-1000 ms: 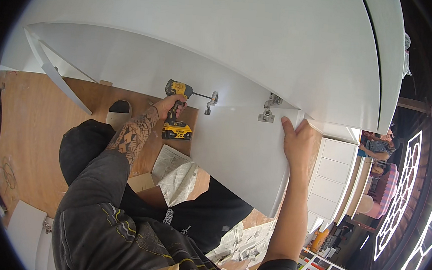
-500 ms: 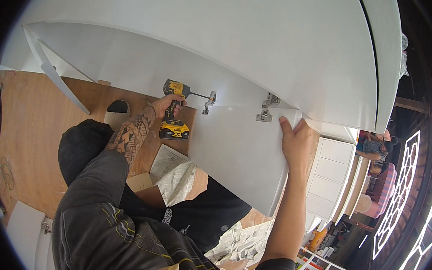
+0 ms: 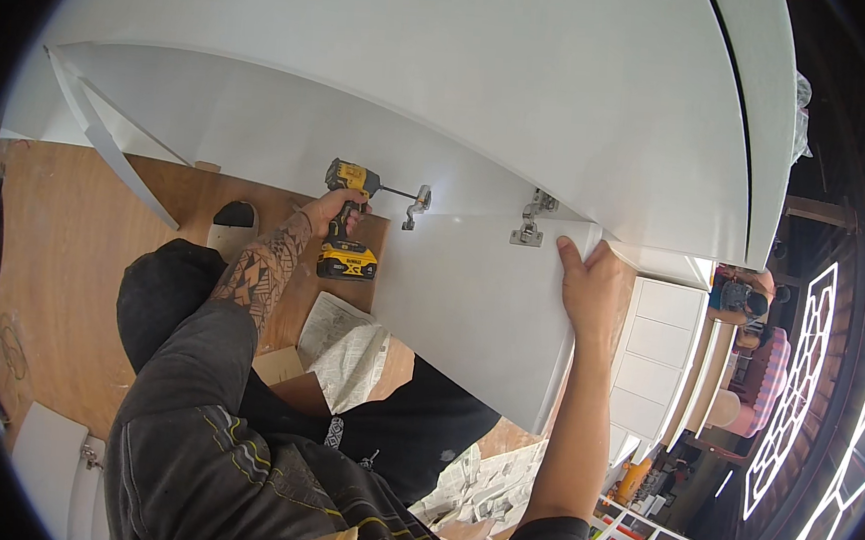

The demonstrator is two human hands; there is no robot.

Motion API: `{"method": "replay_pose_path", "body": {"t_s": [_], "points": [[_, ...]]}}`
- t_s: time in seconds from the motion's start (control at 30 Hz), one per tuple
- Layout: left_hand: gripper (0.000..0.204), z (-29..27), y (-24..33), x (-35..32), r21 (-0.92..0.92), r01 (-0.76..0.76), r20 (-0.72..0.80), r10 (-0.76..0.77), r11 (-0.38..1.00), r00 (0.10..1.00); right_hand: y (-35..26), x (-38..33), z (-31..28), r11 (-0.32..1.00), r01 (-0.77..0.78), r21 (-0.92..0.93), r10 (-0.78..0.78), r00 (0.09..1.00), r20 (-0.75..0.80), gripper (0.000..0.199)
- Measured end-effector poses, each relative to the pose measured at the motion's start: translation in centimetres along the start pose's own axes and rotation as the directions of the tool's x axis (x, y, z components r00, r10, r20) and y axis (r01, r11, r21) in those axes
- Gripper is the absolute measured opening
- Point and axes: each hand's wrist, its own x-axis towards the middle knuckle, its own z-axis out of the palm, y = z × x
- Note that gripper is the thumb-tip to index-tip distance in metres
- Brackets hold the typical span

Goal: The person is using a power drill to install and adjust hinges on a white cabinet door.

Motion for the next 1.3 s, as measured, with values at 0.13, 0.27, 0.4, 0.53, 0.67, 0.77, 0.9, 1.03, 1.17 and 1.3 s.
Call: {"method": "replay_pose_path", "body": {"t_s": [0.13, 0.27, 0.4, 0.53, 0.67, 0.77, 0.9, 1.03, 1.17, 1.3], "points": [[0.025, 0.3, 0.1, -0.3, 0.032, 0.002, -0.007, -0.001, 0.999, 1.000, 0.4, 0.2, 0.1, 0.999, 0.022, -0.024, -0.022, 1.000, 0.002, 0.053], [0.023, 0.7, 0.9, -1.7, 0.045, -0.055, -0.040, 0.057, 0.997, 0.998, 0.1, -0.2, 0.4, 0.995, 0.064, -0.073, -0.069, 0.994, -0.080, 0.048], [0.023, 3.9, 2.2, -4.8, 0.050, -0.112, -0.010, 0.113, 0.992, 0.994, -1.0, -0.7, -0.1, 0.998, 0.058, 0.003, -0.058, 0.997, -0.059, 0.048], [0.023, 10.1, 4.9, -9.6, 0.128, -0.206, 0.120, 0.191, 0.970, 0.974, -1.8, -0.7, -0.7, 0.998, 0.026, 0.058, -0.026, 1.000, -0.011, 0.047], [0.027, 16.9, 7.2, -15.4, 0.322, -0.261, 0.153, 0.222, 0.910, 0.963, 0.5, 0.5, 1.8, 0.986, 0.129, 0.101, -0.127, 0.992, -0.026, 0.047], [0.026, 20.4, 7.6, -19.4, 0.434, -0.288, 0.128, 0.258, 0.854, 0.958, 0.7, 0.7, 2.4, 0.981, 0.165, 0.097, -0.161, 0.986, -0.050, 0.048], [0.025, 22.8, 6.0, -21.5, 0.424, -0.296, 0.160, 0.250, 0.856, 0.955, 1.2, 1.1, 2.6, 0.984, 0.150, 0.098, -0.146, 0.988, -0.046, 0.047], [0.019, 22.7, 3.2, -20.5, 0.300, -0.293, 0.201, 0.240, 0.908, 0.950, 0.9, 0.8, 2.6, 0.982, 0.161, 0.096, -0.158, 0.987, -0.037, 0.048], [0.023, 23.7, 2.2, -18.8, 0.284, -0.285, 0.236, 0.221, 0.916, 0.946, 0.8, 0.8, 2.4, 0.984, 0.160, 0.077, -0.157, 0.987, -0.044, 0.049], [0.022, 23.9, 2.4, -17.8, 0.318, -0.305, 0.220, 0.243, 0.898, 0.945, 1.1, 0.8, 2.2, 0.986, 0.152, 0.071, -0.150, 0.988, -0.029, 0.050]]}}
